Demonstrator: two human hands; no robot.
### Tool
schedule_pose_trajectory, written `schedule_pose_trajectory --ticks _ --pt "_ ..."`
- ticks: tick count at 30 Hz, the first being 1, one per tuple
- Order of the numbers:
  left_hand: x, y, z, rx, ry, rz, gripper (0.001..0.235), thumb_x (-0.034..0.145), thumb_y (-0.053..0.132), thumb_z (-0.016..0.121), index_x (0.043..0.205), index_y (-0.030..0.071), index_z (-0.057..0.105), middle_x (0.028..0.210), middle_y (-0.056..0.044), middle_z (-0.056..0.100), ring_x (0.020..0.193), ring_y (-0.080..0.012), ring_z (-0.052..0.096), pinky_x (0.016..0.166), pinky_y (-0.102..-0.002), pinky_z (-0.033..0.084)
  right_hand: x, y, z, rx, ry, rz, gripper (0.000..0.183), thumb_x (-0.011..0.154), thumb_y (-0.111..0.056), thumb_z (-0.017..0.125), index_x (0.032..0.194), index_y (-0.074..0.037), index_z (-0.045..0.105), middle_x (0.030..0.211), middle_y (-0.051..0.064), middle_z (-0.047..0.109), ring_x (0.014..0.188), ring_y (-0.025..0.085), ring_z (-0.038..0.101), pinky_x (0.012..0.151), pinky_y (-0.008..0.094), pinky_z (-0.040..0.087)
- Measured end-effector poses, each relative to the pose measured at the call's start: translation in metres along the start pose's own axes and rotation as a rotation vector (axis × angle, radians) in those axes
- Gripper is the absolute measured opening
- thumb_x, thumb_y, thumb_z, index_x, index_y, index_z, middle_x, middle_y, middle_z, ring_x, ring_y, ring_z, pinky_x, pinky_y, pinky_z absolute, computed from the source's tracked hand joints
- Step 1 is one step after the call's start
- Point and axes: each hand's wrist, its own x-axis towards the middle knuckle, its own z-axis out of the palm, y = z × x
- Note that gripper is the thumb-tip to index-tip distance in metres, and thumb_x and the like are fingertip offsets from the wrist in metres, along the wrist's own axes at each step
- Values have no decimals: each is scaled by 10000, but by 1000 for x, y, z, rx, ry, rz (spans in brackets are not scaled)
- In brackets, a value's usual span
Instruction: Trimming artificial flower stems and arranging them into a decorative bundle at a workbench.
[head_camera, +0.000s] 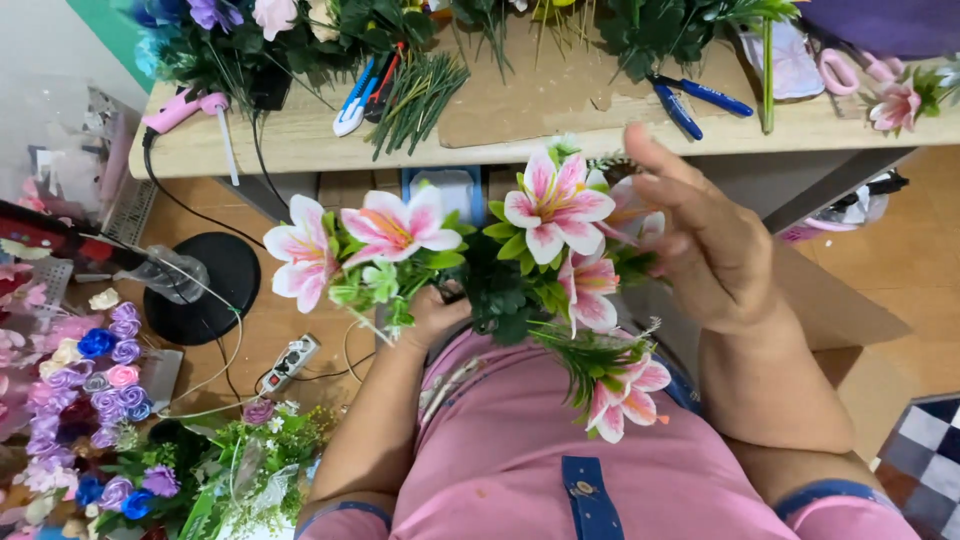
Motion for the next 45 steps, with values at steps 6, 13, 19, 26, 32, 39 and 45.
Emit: schedule_pose_trajectory --ticks 6,13,19,26,32,39,45 --pt "-5 -16 -10 328 50 -180 272 851 375 753 834 140 615 863 33 578 859 -104 544 780 -334 472 -3 10 18 151 22 105 486 1069 14 522 1523 30 350 1452 224 587 1176 238 573 1034 345 484" --pt "0 -21 -7 -37 -42 68 197 903 118 765 1092 63 756 1144 -50 746 1102 -165 685 1013 -350 549 12 0 11 -182 -198 140 769 955 -350 723 1570 -82 347 1249 1 703 1177 210 708 1351 615 157" --pt "2 -3 0 -135 -72 74 192 909 133 775 1079 46 768 1113 -65 764 1054 -173 714 986 -350 583 15 -10 8 -277 -209 202 865 866 -446 749 1551 -51 399 1373 76 659 1356 273 595 1327 616 96" --pt "7 -30 -14 -196 -80 73 144 856 115 815 978 81 746 982 -3 741 939 -121 677 864 -305 544 10 -16 -33 -216 -28 74 687 835 -183 661 1469 8 476 1606 298 426 1565 395 408 1424 631 198" --pt "25 -6 -2 -383 -212 217 181 832 94 758 756 143 601 775 57 601 762 -98 566 774 -296 437 4 -8 -27 208 324 152 508 831 240 607 1275 17 503 1138 289 661 1125 379 737 930 421 696" --pt "34 2 0 -397 -213 230 168 832 120 770 982 67 719 1056 -52 736 1064 -220 670 1064 -419 479 20 1 7 329 191 82 636 930 196 678 1469 -8 409 1316 280 634 1239 303 678 1089 382 627" --pt "33 3 0 -388 -206 201 156 826 105 773 970 64 727 1024 -52 734 1030 -208 660 1031 -408 483 23 11 19 355 352 102 753 949 195 688 1552 -77 327 1411 209 490 1322 262 566 1037 314 587"
